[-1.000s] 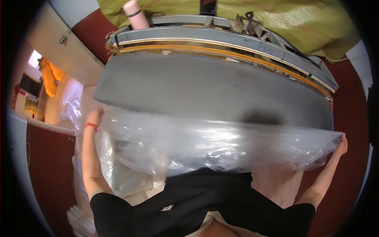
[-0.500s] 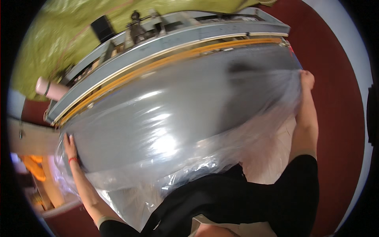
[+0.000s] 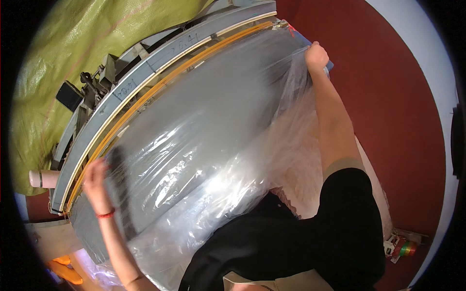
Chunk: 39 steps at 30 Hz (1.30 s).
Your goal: Sealing large plastic sheets using a heat sealing machine.
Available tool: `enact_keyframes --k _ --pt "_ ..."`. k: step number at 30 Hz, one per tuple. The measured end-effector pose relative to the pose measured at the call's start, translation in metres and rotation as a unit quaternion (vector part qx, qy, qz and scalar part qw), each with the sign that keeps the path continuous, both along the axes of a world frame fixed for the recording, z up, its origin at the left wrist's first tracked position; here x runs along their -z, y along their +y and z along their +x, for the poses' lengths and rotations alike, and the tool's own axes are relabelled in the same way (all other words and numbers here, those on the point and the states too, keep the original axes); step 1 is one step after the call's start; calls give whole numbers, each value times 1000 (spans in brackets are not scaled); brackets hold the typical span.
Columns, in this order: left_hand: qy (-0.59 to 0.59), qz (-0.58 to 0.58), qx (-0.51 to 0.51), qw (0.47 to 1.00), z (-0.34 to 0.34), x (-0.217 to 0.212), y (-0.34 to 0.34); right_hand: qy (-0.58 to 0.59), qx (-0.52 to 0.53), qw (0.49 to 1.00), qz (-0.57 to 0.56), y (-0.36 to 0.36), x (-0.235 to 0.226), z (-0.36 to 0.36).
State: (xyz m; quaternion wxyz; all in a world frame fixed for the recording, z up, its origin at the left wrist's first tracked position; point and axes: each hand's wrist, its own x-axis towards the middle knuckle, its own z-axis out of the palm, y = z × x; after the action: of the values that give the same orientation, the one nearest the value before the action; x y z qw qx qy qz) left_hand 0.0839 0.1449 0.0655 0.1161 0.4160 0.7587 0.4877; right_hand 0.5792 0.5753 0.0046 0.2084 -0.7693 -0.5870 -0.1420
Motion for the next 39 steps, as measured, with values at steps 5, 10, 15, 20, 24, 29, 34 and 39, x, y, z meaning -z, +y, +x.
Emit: enact_keyframes --k 5,10,15,20,24,29,34,39 --pt "-171 -63 482 857 228 33 94 18 -20 999 23 2 5 5" --pt "-210 -236 492 811 298 43 126 4 -32 998 45 1 7 4" --pt "-570 48 459 680 211 -5 79 11 -24 1000 -5 -2 1 5" --pt "-304 394 76 864 31 -28 -57 42 -5 999 -29 -13 -17 4" --pt "-459 448 22 767 58 -27 -107 25 -17 999 -43 -10 -7 0" --pt "-578 249 19 777 57 13 -175 25 -43 998 -47 7 9 7" --pt "-448 413 33 792 17 0 -203 0 -31 998 -62 11 7 27" --pt "-326 188 -316 871 26 76 -249 -2 -35 997 -72 10 7 16"
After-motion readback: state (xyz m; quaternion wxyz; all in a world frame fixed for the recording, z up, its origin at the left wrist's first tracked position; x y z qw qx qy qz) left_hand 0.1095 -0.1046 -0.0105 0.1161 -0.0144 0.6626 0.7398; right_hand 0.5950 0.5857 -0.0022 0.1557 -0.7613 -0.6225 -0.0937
